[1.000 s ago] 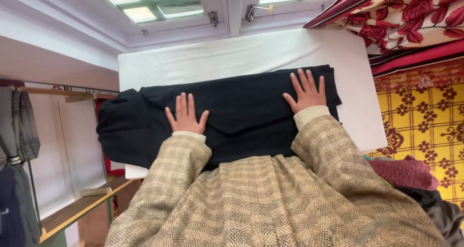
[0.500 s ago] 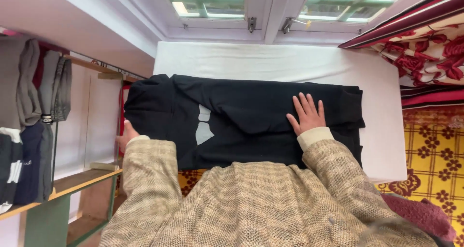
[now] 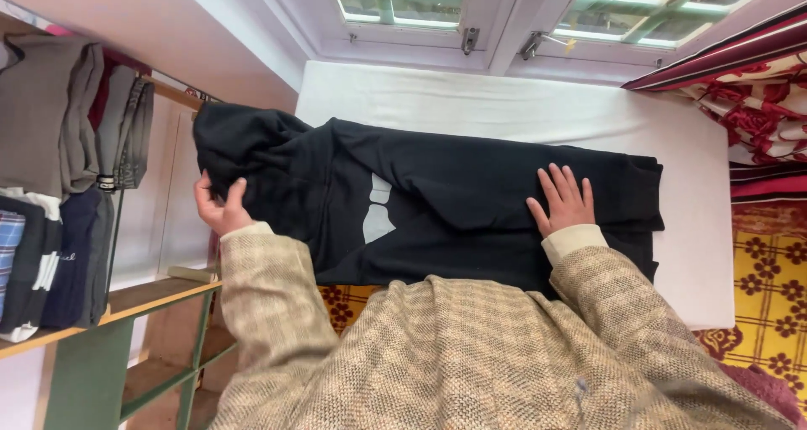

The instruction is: A person carefully folds a black hoodie on a flat surface, smoothing the fabric between each step.

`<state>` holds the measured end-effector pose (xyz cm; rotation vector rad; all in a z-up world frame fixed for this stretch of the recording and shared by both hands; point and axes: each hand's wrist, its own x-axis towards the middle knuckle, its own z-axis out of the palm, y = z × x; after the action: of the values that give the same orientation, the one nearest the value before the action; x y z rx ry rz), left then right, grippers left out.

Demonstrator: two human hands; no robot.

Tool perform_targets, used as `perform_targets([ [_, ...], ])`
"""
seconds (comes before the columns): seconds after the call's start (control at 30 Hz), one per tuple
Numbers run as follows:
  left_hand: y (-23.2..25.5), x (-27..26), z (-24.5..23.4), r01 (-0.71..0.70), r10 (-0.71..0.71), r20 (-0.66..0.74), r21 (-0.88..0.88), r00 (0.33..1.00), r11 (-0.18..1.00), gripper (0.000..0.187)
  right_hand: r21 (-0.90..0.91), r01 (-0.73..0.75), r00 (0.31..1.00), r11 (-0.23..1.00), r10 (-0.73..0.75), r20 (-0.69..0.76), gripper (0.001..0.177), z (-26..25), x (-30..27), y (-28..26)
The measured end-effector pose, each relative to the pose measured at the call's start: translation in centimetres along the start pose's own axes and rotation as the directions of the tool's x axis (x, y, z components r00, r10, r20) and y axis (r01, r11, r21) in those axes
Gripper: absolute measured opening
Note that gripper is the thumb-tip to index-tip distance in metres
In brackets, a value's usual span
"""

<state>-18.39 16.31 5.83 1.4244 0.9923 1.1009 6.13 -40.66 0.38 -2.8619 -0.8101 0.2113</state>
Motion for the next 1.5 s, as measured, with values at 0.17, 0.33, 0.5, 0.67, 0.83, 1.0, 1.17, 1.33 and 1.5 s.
perform_targets([
  [0.17,7.9,-11.7,3.3,-0.633,0.381,0.611,0.265,0.693,0.727,0.034,0.003,0.032,0.999,0.999,-0.032,-0.02,0.066,0.5,0.1,0.7],
  [0.33,8.8,-18.4,2.9,-0.626,0.223,0.805,0.22,0.55,0.748,0.015,0.067,0.04,0.997,0.997,-0.035,-0.067,0.059,-0.5,0.6,0.5],
  [0.5,8.9,-16.4,4.2,-0.639,0.306,0.664,0.339,0.682,0.691,0.034,0.228,0.297,0.949,0.927,-0.26,-0.177,0.055,-5.9,4.4,-6.7],
  [0.67,8.9,-12.4,9.5,-0.691,0.297,0.769,0.246,0.566,0.68,0.059,0.351,0.563,0.826,0.748,-0.503,-0.253,0.066,-9.4,10.3,-15.5],
  [0.83,8.1,-10.1,14.7,-0.756,-0.065,0.969,0.228,0.24,0.614,0.031,0.606,0.49,0.827,0.627,-0.555,-0.095,0.071,-8.1,15.0,-19.1],
  [1.0,13.2,-8.6,13.0,-0.519,-0.104,0.979,0.181,0.175,0.835,0.025,0.63,0.569,0.728,0.528,-0.679,-0.089,0.052,-12.3,12.5,-20.5],
  [1.17,17.0,-6.9,11.0,-0.421,-0.275,0.961,0.255,0.014,0.871,0.023,0.616,0.63,0.604,0.473,-0.797,-0.005,0.033,-17.0,11.3,-22.4],
  [1.33,20.7,-4.6,9.1,-0.158,-0.267,0.958,0.281,0.104,0.947,0.015,0.93,0.222,0.885,0.293,-0.461,-0.066,0.05,-16.2,10.5,-23.7],
  [1.5,11.1,-1.3,8.9,-0.031,-0.256,0.944,0.268,0.209,0.963,0.017,0.811,0.051,0.968,0.582,-0.228,0.103,0.052,-12.0,6.2,-20.3],
])
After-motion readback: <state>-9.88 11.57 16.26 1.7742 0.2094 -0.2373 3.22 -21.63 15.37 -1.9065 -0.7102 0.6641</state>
